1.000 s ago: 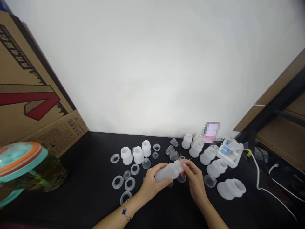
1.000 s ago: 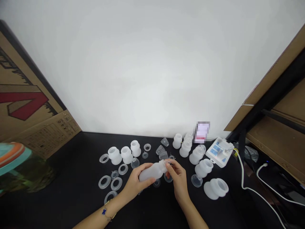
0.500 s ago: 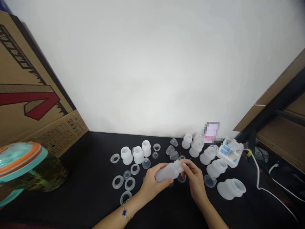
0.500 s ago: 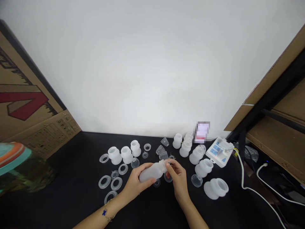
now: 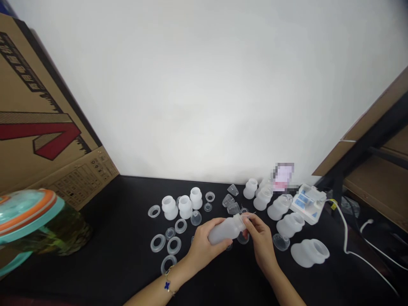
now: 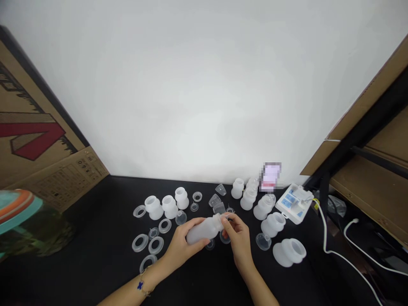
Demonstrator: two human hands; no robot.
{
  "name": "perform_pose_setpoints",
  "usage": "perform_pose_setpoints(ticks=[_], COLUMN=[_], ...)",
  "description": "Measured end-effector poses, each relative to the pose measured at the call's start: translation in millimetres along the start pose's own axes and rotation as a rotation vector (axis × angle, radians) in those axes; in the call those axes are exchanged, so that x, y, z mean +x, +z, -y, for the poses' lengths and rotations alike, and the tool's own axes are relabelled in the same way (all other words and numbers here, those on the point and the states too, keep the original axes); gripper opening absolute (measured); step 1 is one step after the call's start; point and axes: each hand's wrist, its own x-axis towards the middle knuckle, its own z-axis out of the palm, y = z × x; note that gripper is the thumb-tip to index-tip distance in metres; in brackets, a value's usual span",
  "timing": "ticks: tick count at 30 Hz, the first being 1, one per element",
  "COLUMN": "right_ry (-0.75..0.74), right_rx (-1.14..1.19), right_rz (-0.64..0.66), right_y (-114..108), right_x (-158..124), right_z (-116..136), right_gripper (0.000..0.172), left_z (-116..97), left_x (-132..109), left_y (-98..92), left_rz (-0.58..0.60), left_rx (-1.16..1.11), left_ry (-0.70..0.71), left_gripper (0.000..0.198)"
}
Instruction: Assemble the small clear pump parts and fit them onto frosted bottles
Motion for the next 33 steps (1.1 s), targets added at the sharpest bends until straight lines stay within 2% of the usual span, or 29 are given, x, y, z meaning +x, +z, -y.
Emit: perform_pose_setpoints(ticks=[17, 23, 27, 33], right_ry=[0.032, 0.050, 0.059, 0.019], right_rx=[0.013, 0.058, 0.093, 0.122], right_rz=[0.014, 0.076, 0.136, 0.243], right_y=[0, 1, 2, 2], right_x=[0, 0, -2, -3], right_z=[-2, 2, 5, 7], right_gripper=[0.039, 0.039, 0.047, 0.046], left_z=[-1, -3, -4, -5], left_x=[0, 1, 0, 5], left_y=[0.9, -0.7, -0.9, -3.3], left_rz=[0.019, 0.024, 0.047, 0.093], left_rx=[-0.001, -0.044, -0.138, -0.300], left_ry=[-0.009, -0.014, -0.061, -0.078], left_gripper=[0.044, 0.040, 0.042, 0.043])
